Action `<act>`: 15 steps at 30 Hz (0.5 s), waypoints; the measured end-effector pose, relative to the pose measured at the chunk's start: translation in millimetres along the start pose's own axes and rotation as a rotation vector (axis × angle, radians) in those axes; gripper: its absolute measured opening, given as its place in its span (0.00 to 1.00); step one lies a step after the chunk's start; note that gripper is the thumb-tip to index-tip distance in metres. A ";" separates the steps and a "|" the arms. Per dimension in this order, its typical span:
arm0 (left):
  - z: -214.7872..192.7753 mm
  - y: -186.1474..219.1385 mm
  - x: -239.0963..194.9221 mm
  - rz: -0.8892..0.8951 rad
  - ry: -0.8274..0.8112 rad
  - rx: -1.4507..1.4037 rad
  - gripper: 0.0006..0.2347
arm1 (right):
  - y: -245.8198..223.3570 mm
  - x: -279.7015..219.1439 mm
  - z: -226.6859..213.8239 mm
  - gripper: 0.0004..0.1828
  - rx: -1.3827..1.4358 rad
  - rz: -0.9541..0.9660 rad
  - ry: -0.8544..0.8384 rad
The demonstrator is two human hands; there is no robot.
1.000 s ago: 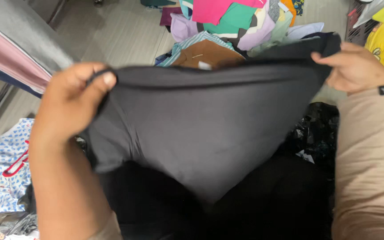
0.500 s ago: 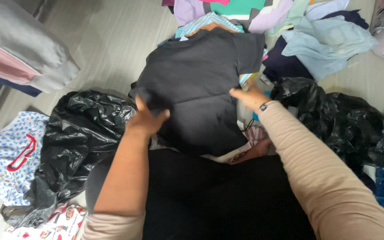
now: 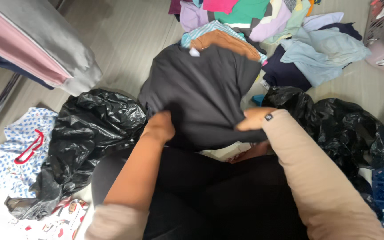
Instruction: The person sits on the floor and folds a pile of children's clothing. They use a blue handheld device to apply a white sticker to the collar area of each garment, including a black t-shirt, a brown t-shirt with a tiger graphic, a striped shirt, and a white shirt with superhero prints.
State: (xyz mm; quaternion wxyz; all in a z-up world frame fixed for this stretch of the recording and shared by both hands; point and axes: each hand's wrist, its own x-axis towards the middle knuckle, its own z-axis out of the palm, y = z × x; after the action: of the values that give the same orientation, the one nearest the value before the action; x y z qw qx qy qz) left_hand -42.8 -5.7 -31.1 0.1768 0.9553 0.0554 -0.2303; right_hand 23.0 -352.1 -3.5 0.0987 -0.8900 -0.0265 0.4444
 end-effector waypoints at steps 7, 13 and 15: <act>-39.6 39.7 -69.0 0.145 -0.169 0.235 0.16 | -40.3 -48.2 6.9 0.26 -0.357 -0.049 0.315; -40.3 84.3 -2.2 0.342 0.080 0.039 0.29 | -69.5 64.8 17.7 0.18 0.163 -0.488 0.984; -33.1 89.3 12.8 0.378 0.088 0.051 0.32 | -77.2 87.4 20.9 0.20 0.234 -0.504 1.061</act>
State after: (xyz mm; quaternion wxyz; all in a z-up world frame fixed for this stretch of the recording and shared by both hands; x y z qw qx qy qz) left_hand -0.8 -76.6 18.4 0.1901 0.9620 -0.1233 -0.1523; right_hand 62.3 -261.5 -69.1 0.2984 -0.9398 -0.1349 -0.0978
